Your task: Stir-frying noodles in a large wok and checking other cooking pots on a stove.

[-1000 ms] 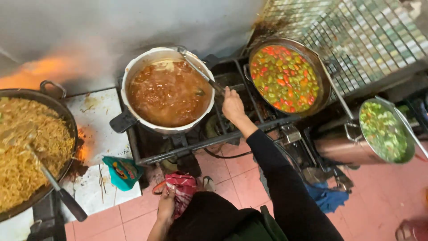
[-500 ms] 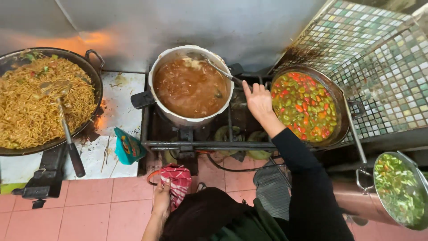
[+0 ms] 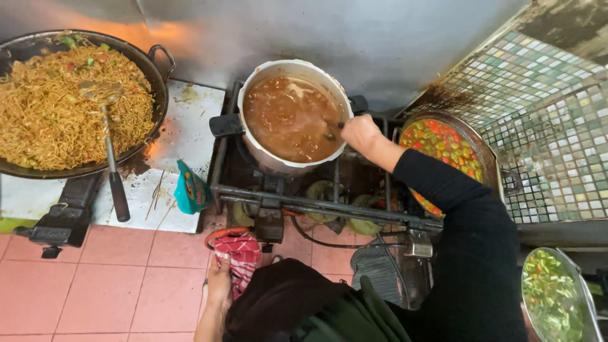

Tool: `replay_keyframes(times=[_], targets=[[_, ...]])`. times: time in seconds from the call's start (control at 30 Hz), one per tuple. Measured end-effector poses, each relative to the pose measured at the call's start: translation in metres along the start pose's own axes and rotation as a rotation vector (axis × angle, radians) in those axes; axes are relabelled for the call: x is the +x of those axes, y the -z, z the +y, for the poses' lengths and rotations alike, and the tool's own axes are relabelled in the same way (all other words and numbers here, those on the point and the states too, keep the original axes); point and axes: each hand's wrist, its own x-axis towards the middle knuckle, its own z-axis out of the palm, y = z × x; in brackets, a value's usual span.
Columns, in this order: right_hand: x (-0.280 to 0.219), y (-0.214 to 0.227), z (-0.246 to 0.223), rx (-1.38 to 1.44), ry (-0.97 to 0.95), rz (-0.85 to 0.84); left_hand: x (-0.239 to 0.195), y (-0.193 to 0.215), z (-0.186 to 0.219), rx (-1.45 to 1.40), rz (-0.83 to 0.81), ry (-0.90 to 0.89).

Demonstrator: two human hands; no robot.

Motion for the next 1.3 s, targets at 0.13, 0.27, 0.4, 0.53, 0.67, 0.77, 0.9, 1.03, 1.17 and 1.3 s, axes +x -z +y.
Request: replay_keyframes(times=[0.13,0.27,0.4,0.53,0.67,0.77,0.9,1.03,1.17,1.3], targets=[[0.014,0.025,0.037,0.174,0.057,-0.280,0.000,0.003,-0.002,-0.019,0.024,-0.028],[0.011,0.046,0.065,0.288,0.126,-0.373,0.002,0.009,-0.003,-0.018,0.030,-0.072],[-0.001,0.054,0.073,0.404,0.084,-0.458,-0.003,0.005,0.007,-0.026,0.016,-0.081],[-0.015,0.047,0.060,0.522,0.056,-0.462,-0.010,-0.006,0.019,0.019,0.036,-0.033],[-0.022,0.044,0.028,0.710,-0.058,-0.531,0.002,-0.003,0.015,0.028,0.009,-0.012],[-0.032,0.037,0.004,0.821,-0.146,-0.500,0.011,-0.001,0.009,0.008,-0.015,-0.041],[-0.042,0.038,-0.015,0.927,-0.263,-0.495,0.017,-0.001,0.008,0.081,-0.007,-0.023],[-0.050,0.027,-0.031,1.019,-0.397,-0.465,0.011,-0.010,0.015,0.102,-0.023,0.010],[-0.065,0.026,-0.038,1.150,-0.503,-0.416,0.015,-0.005,0.004,0.127,-0.036,-0.006],[-0.079,0.022,-0.047,1.215,-0.552,-0.376,0.008,-0.006,0.001,0.158,-0.036,-0.022]])
